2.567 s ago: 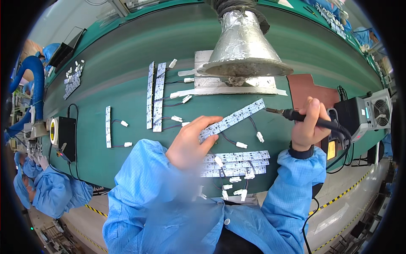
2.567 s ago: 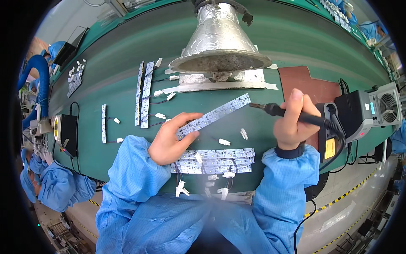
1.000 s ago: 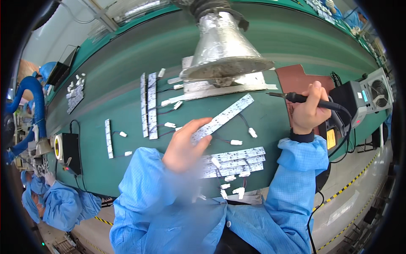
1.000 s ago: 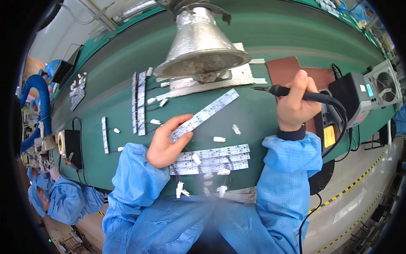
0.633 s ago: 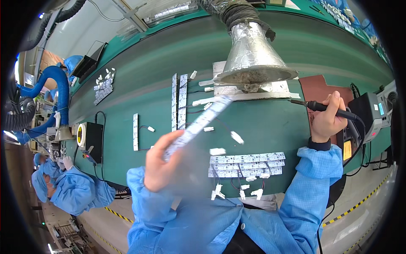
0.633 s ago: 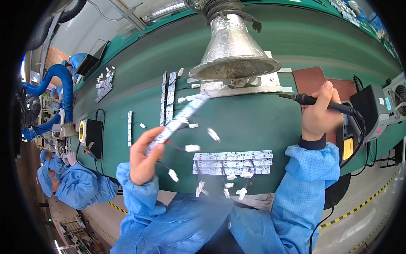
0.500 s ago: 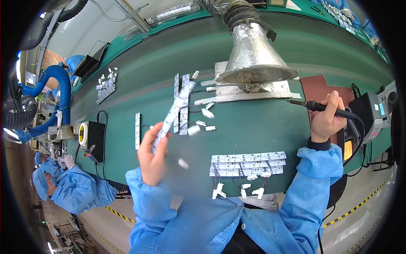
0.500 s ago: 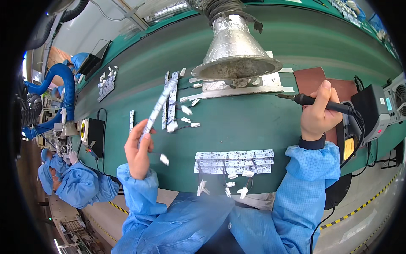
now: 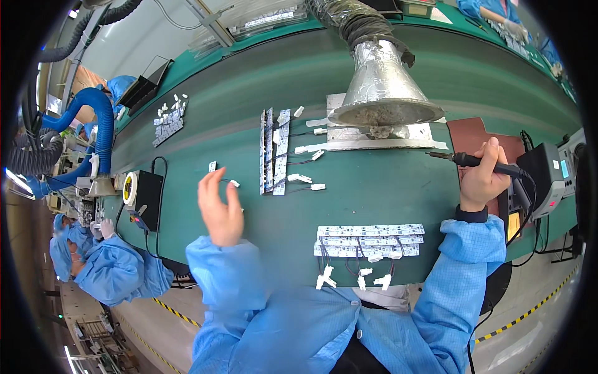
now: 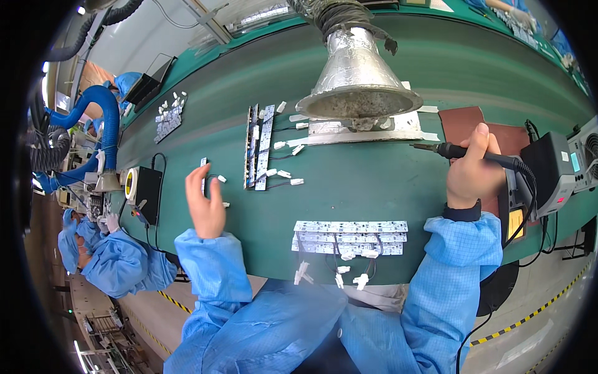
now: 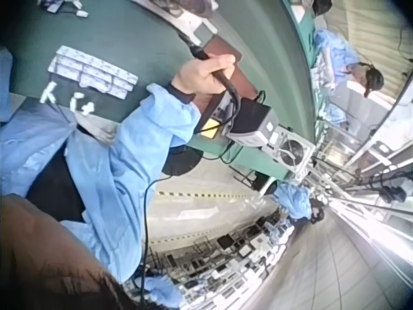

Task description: The person picks up a soldering iron, solders circuit board strips one by one, and arranges them into a stack on the table.

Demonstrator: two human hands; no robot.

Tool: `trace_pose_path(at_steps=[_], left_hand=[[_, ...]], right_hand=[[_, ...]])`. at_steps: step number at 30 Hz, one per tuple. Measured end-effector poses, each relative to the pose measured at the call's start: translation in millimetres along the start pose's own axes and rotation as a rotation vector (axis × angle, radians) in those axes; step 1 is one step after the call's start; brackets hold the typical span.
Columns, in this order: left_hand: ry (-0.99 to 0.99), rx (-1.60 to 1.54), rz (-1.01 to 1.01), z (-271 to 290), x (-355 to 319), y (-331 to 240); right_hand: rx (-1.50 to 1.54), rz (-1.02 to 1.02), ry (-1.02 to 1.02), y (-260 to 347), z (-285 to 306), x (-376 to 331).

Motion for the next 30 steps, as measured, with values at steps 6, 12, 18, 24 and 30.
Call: trace_pose_path(at_steps=[6,12,18,24,30], left_hand=[[0.194,0.123,0.407,3,-21,84],[0.283,-0.026,0.502,-7,-15,110],[0.104,0.109,0.202,6,-4,42],[0.563,-0.314,-0.328,-50,-25,-136],[0.89,-0.257,-0.525,-97,-27,-178]], right_hand=[[0.003,0.046,0.01,6,-2,2],[-0.002,0.032,0.032,2,-1,1],[-0.023,0.034,0.035,-1,-2,2],[-0.048,0.029,0.049,5,-6,0],[-0.029,-0.037,0.05,-7,2,3]])
Point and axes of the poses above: each hand's wrist, its own x-axis towards the middle knuckle, its own z-axis out of the back of the hand, y = z × x, the point moved 10 cm from there along x, towards the middle knuckle, and after that the axes turned 14 degrees about y, right-handed, at the moved point
